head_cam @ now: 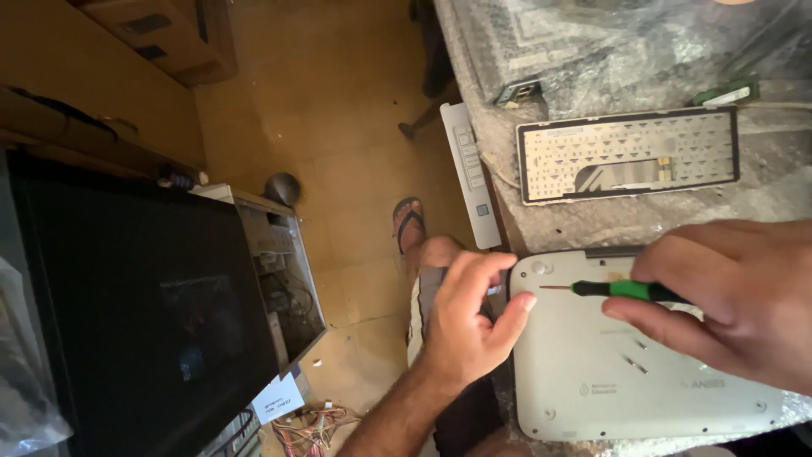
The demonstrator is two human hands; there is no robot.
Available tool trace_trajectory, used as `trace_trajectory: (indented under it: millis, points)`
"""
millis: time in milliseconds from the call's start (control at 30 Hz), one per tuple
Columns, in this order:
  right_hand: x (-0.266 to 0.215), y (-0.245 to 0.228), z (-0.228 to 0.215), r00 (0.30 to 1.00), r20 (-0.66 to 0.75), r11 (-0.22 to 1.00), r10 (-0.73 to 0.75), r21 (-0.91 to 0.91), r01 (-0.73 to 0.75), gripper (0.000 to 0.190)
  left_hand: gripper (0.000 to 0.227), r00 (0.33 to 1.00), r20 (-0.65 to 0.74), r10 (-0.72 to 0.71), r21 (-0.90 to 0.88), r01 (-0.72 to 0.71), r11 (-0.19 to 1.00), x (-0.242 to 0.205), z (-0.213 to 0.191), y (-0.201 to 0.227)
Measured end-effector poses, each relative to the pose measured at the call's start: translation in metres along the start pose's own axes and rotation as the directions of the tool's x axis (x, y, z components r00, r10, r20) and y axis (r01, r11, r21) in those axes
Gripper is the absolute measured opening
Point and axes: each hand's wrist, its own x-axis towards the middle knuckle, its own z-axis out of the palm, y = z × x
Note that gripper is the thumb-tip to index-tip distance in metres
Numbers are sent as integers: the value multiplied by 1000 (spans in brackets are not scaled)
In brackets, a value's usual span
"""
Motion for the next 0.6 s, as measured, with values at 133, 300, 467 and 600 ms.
trace_trajectory:
  millis: [133, 300, 467, 600]
  points:
    - [-23, 11, -2, 999, 20, 995, 30, 100, -32, 33, 22, 992, 45, 115, 129, -120, 984, 7, 1, 4]
    - [-23, 3, -13, 999, -30, 997, 29, 77, -27, 32, 52, 999, 27, -19, 190, 14, 982, 5, 3, 6]
    - [-9, -2, 9, 997, 70, 996, 15, -85, -9, 33, 56, 988, 71, -137, 173, 123, 977, -4, 8, 5]
    - [0, -5, 17, 991, 133, 989, 6, -148, 14, 35, 60, 969, 108, -220, 116, 207, 971, -7, 8, 1]
